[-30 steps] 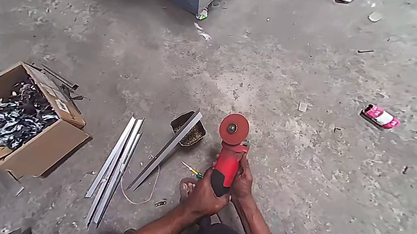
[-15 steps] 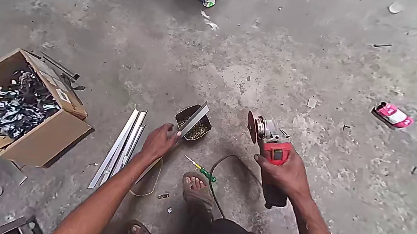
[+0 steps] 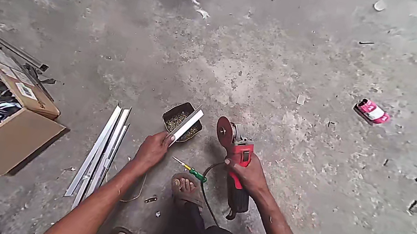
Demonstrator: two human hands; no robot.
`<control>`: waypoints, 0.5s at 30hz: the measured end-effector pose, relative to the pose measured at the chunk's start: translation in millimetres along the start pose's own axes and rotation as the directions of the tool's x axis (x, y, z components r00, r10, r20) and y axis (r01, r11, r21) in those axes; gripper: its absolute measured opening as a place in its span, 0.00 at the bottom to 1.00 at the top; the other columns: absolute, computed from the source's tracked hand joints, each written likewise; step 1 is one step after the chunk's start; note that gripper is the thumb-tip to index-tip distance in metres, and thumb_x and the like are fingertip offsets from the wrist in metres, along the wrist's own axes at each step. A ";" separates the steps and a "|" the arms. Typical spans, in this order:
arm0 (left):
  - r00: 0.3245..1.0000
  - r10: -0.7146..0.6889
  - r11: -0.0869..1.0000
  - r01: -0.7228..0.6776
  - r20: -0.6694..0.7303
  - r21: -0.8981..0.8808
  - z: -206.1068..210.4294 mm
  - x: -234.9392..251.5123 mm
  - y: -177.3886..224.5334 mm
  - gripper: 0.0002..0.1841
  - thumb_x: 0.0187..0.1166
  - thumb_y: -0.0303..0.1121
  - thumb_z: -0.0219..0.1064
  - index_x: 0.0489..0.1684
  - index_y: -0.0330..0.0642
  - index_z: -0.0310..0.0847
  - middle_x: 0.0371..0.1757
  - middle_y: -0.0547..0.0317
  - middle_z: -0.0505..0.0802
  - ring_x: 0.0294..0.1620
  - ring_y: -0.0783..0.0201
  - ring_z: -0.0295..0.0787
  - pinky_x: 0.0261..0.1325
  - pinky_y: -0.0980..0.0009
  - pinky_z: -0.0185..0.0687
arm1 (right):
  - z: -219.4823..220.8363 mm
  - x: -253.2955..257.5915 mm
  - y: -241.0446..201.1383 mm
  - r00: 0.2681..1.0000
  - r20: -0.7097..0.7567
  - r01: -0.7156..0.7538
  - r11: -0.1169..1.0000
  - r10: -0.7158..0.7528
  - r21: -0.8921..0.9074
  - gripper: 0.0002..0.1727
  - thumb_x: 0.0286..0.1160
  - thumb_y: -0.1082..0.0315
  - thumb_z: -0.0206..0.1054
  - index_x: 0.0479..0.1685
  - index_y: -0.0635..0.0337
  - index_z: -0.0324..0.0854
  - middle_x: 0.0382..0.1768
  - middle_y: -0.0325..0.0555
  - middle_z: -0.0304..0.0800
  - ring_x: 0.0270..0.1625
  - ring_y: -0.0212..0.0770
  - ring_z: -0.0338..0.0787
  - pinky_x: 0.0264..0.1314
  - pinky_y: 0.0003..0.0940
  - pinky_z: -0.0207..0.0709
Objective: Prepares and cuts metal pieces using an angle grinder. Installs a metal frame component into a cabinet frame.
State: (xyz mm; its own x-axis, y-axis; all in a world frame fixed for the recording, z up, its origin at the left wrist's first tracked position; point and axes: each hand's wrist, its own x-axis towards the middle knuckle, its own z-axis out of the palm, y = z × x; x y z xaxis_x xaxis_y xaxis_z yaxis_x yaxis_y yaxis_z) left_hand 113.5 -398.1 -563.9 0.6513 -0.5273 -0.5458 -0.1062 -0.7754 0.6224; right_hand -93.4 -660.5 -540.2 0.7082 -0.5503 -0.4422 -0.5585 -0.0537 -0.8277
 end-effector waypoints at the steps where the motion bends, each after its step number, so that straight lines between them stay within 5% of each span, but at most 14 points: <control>1: 1.000 -0.016 1.000 0.016 0.002 0.000 0.0 -0.4 1.4 0.26 0.91 0.56 0.49 0.47 0.42 0.84 0.29 0.54 0.89 0.30 0.55 0.89 0.41 0.49 0.86 | 3.1 3.9 -0.9 1.000 0.012 0.009 1.000 -0.009 -0.003 0.35 0.48 0.50 0.85 0.57 0.57 0.81 0.38 0.38 0.94 0.38 0.34 0.95 0.44 0.37 0.92; 15: 0.997 -0.070 0.995 0.071 0.021 -0.074 0.7 4.3 -0.2 0.26 0.90 0.57 0.51 0.44 0.45 0.85 0.27 0.56 0.88 0.26 0.57 0.86 0.35 0.50 0.85 | 17.2 48.0 -2.1 0.994 0.109 0.014 0.989 0.003 -0.147 0.38 0.46 0.45 0.84 0.59 0.56 0.80 0.40 0.38 0.93 0.40 0.35 0.94 0.47 0.42 0.92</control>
State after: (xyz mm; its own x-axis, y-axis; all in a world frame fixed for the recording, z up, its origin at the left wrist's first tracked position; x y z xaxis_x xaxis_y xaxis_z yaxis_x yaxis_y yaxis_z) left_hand 115.8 -400.4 -566.7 0.6408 -0.4790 -0.5999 -0.0033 -0.7831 0.6219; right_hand -50.7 -672.4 -565.6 0.7498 -0.4560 -0.4794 -0.6062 -0.1829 -0.7740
